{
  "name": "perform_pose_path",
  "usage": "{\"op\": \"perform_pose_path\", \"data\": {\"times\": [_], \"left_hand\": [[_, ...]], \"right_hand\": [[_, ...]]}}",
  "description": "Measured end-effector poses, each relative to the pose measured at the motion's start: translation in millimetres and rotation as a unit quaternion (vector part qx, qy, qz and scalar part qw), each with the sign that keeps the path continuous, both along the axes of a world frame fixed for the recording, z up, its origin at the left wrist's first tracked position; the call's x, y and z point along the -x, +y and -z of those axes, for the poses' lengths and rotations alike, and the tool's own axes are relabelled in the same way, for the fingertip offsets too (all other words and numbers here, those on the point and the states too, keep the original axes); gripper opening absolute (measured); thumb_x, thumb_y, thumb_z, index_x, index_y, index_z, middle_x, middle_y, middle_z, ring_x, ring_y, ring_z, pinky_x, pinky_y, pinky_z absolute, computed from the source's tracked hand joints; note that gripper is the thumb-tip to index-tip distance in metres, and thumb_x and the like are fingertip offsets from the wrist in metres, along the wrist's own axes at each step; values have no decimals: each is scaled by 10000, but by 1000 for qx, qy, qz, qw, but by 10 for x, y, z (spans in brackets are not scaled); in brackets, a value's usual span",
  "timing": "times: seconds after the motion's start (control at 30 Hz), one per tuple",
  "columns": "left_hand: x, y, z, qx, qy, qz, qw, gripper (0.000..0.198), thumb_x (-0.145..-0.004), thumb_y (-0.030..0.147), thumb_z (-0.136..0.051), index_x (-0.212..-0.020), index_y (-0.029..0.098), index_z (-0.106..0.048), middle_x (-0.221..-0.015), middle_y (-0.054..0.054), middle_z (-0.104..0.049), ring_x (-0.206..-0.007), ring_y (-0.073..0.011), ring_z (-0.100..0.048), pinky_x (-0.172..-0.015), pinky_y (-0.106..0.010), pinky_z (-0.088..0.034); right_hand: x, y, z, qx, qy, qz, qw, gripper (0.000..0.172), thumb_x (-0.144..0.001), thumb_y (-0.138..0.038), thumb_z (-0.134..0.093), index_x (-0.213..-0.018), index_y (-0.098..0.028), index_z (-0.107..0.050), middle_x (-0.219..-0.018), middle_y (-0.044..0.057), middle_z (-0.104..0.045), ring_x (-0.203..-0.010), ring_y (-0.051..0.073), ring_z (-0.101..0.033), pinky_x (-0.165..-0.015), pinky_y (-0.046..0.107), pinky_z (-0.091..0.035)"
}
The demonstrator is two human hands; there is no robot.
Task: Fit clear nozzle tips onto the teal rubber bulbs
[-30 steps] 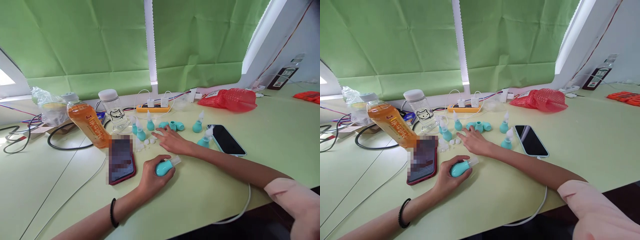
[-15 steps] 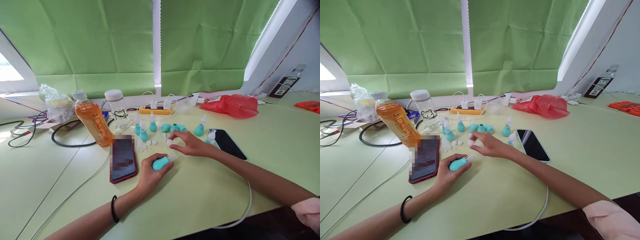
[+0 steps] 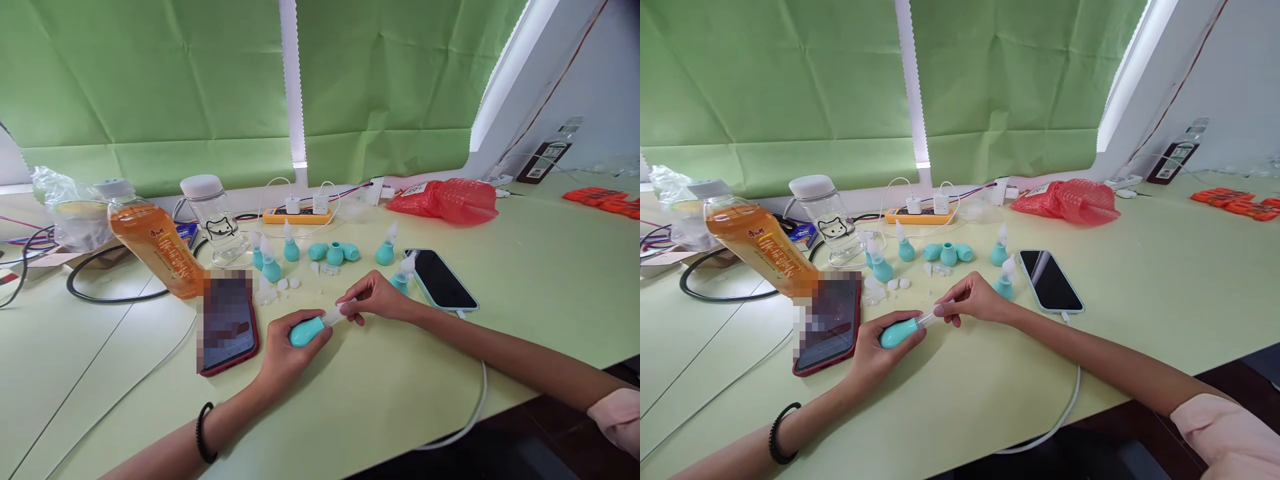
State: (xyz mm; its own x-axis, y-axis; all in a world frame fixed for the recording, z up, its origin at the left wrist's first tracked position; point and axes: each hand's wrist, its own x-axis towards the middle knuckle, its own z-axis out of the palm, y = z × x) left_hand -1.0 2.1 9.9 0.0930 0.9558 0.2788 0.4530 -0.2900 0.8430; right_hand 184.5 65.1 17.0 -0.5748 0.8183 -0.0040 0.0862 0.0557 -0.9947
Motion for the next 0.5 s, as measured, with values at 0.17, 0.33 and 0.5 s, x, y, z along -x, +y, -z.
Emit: {"op": "perform_pose_path", "data": {"times": [0.17,0.33,0.5], "left_hand": [[-6,-13,23,-56,36,-5,998,176,-643,274,-611,-788,178,-643,-788,-27,-670,-722,-173,-612,-630,-255,-491],[1,-22,44,-110,55,0,992,166,-662,255,-600,-789,155,-636,-728,-40,-658,-660,-155,-601,-595,-244,-478],[-2,-33,36,-129,67,24,989,153,-682,236,-578,-801,152,-623,-673,-36,-632,-587,-133,-569,-551,-240,-457]], "right_hand": [[34,-37,25,54,-11,5,998,269,-574,-354,-673,-640,-94,-657,-519,20,-611,-394,74,-523,-423,199,-441],[69,-59,39,83,-3,4,997,340,-523,-404,-686,-639,-87,-653,-532,31,-617,-416,90,-543,-440,213,-452],[74,-63,42,91,-18,2,996,328,-525,-396,-689,-630,-87,-653,-513,24,-607,-399,78,-526,-420,197,-435]]}}
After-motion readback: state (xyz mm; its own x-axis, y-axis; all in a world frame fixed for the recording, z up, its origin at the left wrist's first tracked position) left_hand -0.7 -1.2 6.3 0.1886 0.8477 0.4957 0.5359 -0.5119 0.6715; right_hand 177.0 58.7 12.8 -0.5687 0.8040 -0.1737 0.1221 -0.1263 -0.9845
